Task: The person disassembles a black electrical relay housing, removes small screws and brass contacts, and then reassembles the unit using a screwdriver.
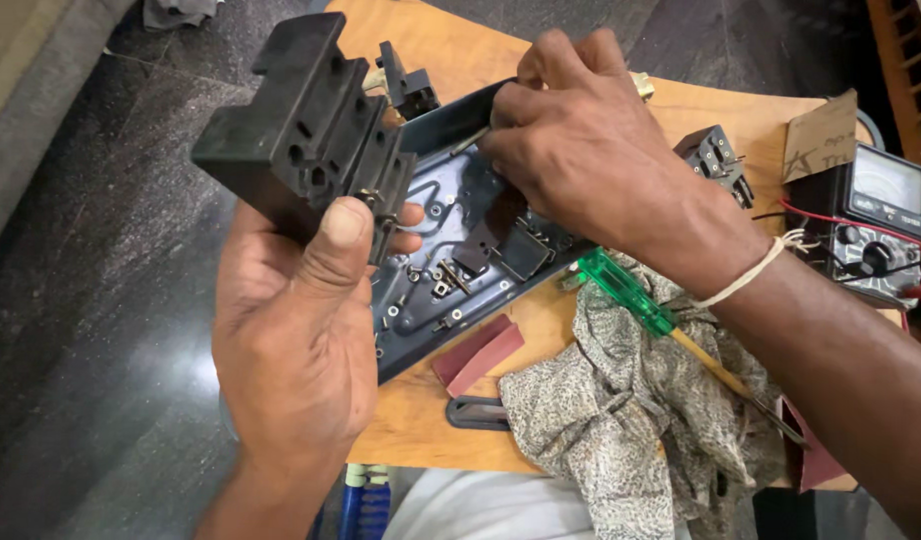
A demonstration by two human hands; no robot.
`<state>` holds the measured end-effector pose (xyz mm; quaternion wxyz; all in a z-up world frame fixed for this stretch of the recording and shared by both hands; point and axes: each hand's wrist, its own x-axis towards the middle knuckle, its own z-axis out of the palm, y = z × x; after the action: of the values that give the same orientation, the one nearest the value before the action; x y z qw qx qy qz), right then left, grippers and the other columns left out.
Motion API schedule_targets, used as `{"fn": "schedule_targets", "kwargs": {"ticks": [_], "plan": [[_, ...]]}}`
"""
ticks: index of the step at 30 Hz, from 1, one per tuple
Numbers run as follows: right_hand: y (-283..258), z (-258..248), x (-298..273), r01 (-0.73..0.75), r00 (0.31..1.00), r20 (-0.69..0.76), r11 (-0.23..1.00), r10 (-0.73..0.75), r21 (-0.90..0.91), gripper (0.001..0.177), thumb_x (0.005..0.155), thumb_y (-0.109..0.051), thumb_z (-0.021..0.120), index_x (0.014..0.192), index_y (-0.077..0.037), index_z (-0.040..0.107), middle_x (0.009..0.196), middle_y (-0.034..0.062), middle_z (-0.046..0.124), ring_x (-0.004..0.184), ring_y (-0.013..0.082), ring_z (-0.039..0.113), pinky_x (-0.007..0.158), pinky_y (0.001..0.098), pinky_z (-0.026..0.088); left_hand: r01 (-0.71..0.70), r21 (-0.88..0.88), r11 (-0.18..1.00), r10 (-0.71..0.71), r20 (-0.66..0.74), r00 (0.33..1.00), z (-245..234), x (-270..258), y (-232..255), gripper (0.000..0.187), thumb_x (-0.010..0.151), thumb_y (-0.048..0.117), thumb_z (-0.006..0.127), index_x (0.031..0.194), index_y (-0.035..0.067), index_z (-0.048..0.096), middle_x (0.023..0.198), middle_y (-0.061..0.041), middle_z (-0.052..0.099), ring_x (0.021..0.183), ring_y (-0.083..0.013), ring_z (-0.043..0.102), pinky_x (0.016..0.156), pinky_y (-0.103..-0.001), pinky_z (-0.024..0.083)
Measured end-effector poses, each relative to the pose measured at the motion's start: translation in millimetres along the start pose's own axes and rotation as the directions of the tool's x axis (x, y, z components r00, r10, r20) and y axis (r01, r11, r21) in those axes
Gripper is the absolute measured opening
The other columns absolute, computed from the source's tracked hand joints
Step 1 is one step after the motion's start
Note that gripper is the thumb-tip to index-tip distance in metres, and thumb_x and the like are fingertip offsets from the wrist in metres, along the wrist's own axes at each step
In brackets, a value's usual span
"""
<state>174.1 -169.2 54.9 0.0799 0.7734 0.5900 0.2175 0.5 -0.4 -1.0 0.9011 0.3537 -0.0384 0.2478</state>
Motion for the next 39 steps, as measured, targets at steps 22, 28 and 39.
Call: {"fn": "schedule_targets", "kwargs": {"ticks": [22, 28, 39], "plan": [[1.9, 8.3, 3.0, -0.009, 1.0, 0.009, 0.99, 0.007, 0.144, 0.017, 0.085, -0.015, 0.075, 0.101, -0.011, 0.08, 0.099, -0.0004, 0.072, 0.114, 0.0269, 0.052, 0.098, 0.0417, 0.039, 0.036, -0.025, 0.999, -0.037, -0.018, 0.999, -3.0, 2.5, 2.9, 0.032, 0.108, 0.009, 0.069, 0.132, -0.005, 0.055, 0.118, -0.015, 0.066, 0.105, -0.0239, 0.065, 0.101, -0.041, 0.053], [4.9, 7.8, -0.2, -0.098, 0.995, 0.007, 0.952, 0.1, 0.29, 0.013, 0.096, -0.01, 0.072, 0.107, -0.01, 0.08, 0.098, 0.0043, 0.071, 0.11, 0.0256, 0.055, 0.095, 0.0416, 0.042, 0.042, -0.007, 0.999, -0.042, -0.013, 0.999, -2.4, 3.3, 3.6, 0.034, 0.108, 0.01, 0.068, 0.135, -0.004, 0.055, 0.116, -0.016, 0.066, 0.105, -0.0244, 0.065, 0.101, -0.041, 0.053], [-0.8, 4.0, 3.2, -0.014, 1.0, 0.004, 0.989, 0.014, 0.146, 0.012, 0.091, -0.015, 0.074, 0.1, -0.01, 0.08, 0.097, 0.0015, 0.071, 0.11, 0.0278, 0.054, 0.088, 0.0425, 0.043, 0.035, -0.019, 0.999, -0.036, -0.017, 0.999, -1.4, 4.0, 3.2, 0.032, 0.107, 0.009, 0.068, 0.133, -0.005, 0.055, 0.117, -0.016, 0.066, 0.107, -0.0249, 0.065, 0.1, -0.041, 0.053]]}}
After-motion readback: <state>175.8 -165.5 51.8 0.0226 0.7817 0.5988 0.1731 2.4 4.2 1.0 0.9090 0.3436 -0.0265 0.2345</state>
